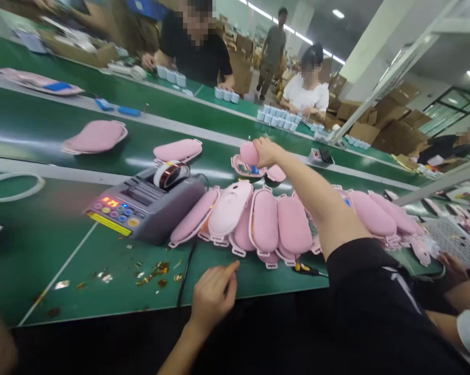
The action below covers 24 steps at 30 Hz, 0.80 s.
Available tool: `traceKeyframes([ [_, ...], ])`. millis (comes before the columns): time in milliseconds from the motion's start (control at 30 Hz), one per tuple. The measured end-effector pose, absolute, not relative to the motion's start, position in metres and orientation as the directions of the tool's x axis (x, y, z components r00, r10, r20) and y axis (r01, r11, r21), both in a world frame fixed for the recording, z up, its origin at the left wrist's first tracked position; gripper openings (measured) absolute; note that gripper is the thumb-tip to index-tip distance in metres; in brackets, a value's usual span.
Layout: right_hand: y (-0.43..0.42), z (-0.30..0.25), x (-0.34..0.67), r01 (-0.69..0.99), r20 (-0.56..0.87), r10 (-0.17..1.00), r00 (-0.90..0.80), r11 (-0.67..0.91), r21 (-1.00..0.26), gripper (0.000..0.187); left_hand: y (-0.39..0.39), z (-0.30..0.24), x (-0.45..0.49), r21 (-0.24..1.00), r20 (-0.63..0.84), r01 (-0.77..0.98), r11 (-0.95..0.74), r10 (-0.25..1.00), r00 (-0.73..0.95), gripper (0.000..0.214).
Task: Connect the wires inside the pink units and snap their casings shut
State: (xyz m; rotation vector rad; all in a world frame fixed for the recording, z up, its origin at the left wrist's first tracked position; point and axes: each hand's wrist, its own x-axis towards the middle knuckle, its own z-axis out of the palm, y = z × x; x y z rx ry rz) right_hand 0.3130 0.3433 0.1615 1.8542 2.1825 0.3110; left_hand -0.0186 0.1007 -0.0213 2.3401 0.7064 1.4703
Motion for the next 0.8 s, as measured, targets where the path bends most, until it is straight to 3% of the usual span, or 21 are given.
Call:
traceKeyframes([
  [67,0.340,0.165,0.327,0.943,-0.106,0.989,-0.099,0.127,0.307,0.103,0.099,-0.023,-0.018,0.504,0.725,0.276,-0.818,0.575,0.378,0.026],
  [233,0.335,0.154,0.333,0.948,-0.215,0.975,-0.049,0.114,0.298,0.100,0.096,-0.022,-0.016,0.491,0.712,0.317,-0.811,0.583,0.391,0.028],
  [500,0.369,0.091,0.357,0.902,-0.541,0.823,-0.176,0.355,0.247,0.113,0.099,-0.025,-0.016,0.513,0.676,0.331,-0.792,0.610,0.413,0.026],
  [633,0.367,0.085,0.363,0.830,-0.552,0.742,-0.381,0.538,0.150,0.121,0.100,-0.023,-0.014,0.532,0.657,0.311,-0.787,0.616,0.434,0.025],
  [800,0.366,0.089,0.350,0.823,-0.519,0.746,-0.418,0.552,0.131,0.101,0.102,-0.025,-0.012,0.526,0.659,0.291,-0.799,0.599,0.455,0.025],
])
